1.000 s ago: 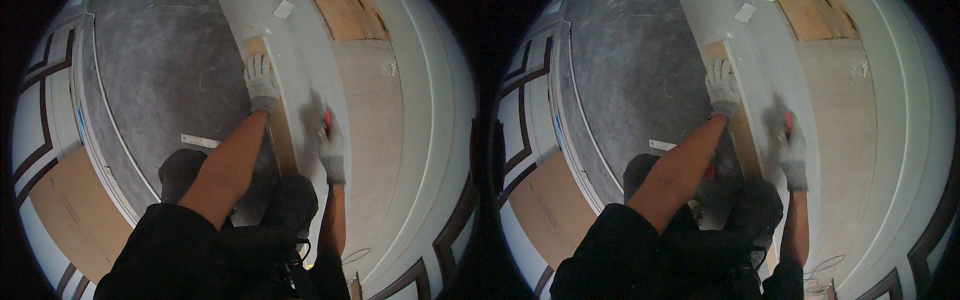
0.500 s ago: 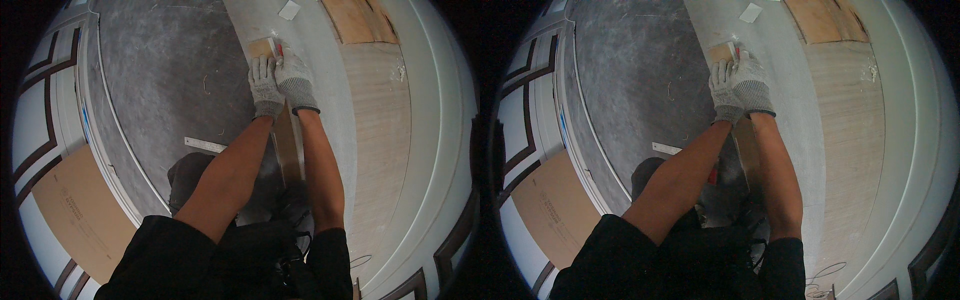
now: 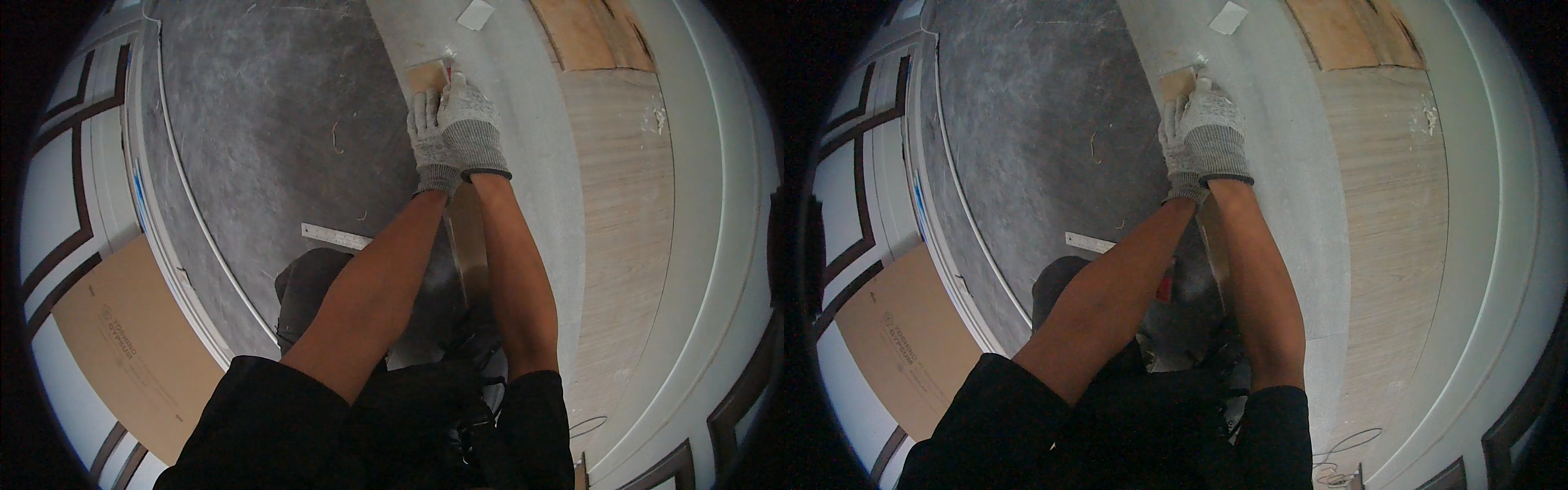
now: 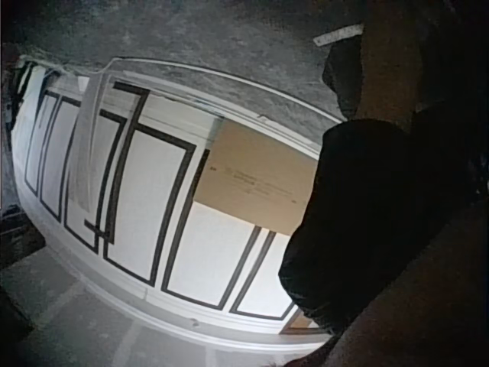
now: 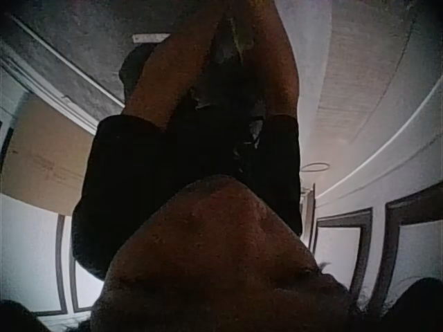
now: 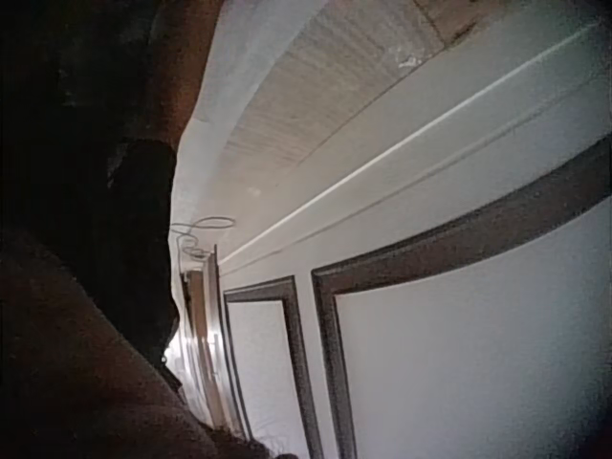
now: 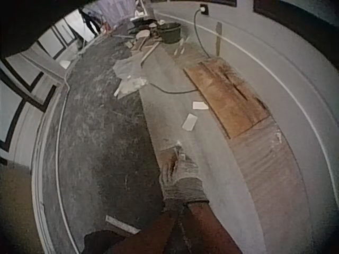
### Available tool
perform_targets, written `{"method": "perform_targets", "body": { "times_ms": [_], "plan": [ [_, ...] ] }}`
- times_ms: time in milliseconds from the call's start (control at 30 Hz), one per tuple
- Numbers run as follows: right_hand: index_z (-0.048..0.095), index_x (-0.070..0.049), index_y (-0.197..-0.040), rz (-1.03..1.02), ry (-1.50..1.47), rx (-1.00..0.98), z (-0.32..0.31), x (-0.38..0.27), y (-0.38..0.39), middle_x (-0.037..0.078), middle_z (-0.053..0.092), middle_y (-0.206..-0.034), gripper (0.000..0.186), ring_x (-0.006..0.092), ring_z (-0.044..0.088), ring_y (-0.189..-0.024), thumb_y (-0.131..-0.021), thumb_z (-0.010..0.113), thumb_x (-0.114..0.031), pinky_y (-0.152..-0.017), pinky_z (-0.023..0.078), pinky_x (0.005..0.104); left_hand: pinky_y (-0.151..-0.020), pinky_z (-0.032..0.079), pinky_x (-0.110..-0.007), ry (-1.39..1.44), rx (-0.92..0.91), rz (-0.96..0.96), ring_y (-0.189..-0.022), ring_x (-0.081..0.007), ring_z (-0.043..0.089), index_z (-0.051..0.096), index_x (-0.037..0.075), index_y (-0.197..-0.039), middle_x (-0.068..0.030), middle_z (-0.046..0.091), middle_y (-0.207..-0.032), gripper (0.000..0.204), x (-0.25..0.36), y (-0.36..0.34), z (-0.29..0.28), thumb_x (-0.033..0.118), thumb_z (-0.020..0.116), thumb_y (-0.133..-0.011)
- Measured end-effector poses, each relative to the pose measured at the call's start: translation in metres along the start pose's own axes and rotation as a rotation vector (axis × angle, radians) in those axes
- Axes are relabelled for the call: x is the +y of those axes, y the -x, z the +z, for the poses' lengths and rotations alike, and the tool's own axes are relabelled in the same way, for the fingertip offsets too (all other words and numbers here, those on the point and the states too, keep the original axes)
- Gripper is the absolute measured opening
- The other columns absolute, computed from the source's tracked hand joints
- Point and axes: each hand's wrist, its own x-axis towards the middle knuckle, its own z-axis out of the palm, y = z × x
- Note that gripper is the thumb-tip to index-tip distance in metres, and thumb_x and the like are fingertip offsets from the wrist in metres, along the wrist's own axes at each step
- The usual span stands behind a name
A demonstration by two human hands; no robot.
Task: The person uses a utility knife to cut a length of white trim, scoring the surface and bending it to break it. They then place the trim along the base of a wall to check the fit and use the knife to further trim a small piece from one end.
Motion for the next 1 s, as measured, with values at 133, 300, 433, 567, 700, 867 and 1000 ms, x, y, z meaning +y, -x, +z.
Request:
{"method": "perform_targets", "body": {
  "times_ms": [133,300,433,567,700,867,1000],
  "plan": [
    [0.057,0.005,-0.135,0.0,0.1,-0.126,0.002,0.0,-0.01,0.025,0.076,-0.107,0.049,0.0414,0.074,-0.1,-0.104,0.056,-0.032,-0.088,0.057,0.0522,-0.13,0.019,-0.057,0.143,0.028,-0.012,-0.161,-0.0383,0.024,0.044,0.008,-0.16,-0.0181,0.038,-0.167,0.08,-0.002,-0.001,0.0,0.051,0.064,-0.096],
    [0.058,0.006,-0.136,-0.01,0.12,-0.143,-0.004,-0.011,-0.009,0.025,0.076,-0.11,0.048,0.0409,0.074,-0.103,-0.105,0.055,-0.03,-0.09,0.058,0.0515,-0.13,0.019,-0.057,0.114,0.059,0.003,-0.161,-0.0379,0.023,0.047,0.007,-0.158,-0.0174,0.036,-0.169,0.079,-0.006,0.0,-0.004,0.051,0.065,-0.095],
    [0.06,0.006,-0.134,0.027,0.089,-0.109,-0.005,-0.006,-0.016,0.025,0.076,-0.111,0.045,0.0403,0.074,-0.106,-0.105,0.054,-0.028,-0.091,0.058,0.0507,-0.131,0.018,-0.056,0.393,0.05,-0.076,-0.162,-0.0372,0.021,0.047,0.008,-0.159,-0.0156,0.034,-0.17,0.079,0.008,0.002,-0.011,0.052,0.065,-0.096],
    [0.061,0.005,-0.135,0.013,0.122,-0.107,-0.003,-0.011,-0.014,0.026,0.076,-0.113,0.045,0.0405,0.075,-0.106,-0.104,0.055,-0.028,-0.091,0.059,0.0502,-0.132,0.017,-0.055,0.429,0.035,-0.088,-0.163,-0.036,0.017,0.046,0.006,-0.159,-0.0147,0.032,-0.171,0.08,0.001,0.001,-0.019,0.051,0.066,-0.096],
    [0.065,0.003,-0.129,-0.051,0.167,-0.11,0.0,0.001,-0.019,0.026,0.076,-0.113,0.043,0.0398,0.075,-0.105,-0.102,0.056,-0.028,-0.091,0.059,0.0508,-0.133,0.015,-0.053,0.464,0.009,-0.126,-0.164,-0.0352,0.014,0.044,0.002,-0.159,-0.0144,0.03,-0.172,0.083,0.007,0.002,-0.019,0.05,0.068,-0.095],
    [0.068,0.002,-0.128,0.014,0.159,-0.138,-0.003,0.001,-0.017,0.025,0.077,-0.113,0.043,0.0398,0.075,-0.106,-0.101,0.058,-0.029,-0.093,0.059,0.0502,-0.133,0.015,-0.052,0.462,-0.034,-0.136,-0.164,-0.0353,0.014,0.041,0.002,-0.16,-0.0149,0.028,-0.173,0.084,0.01,0.005,-0.021,0.048,0.069,-0.095],
    [0.062,0.0,-0.136,-0.009,0.126,-0.103,-0.003,0.0,-0.018,0.026,0.075,-0.119,0.042,0.0413,0.073,-0.112,-0.103,0.056,-0.026,-0.097,0.058,0.0511,-0.132,0.017,-0.052,0.308,-0.012,-0.073,-0.163,-0.0365,0.017,0.04,0.001,-0.161,-0.0164,0.029,-0.173,0.087,0.005,0.007,-0.011,0.048,0.069,-0.094]
  ]
}}
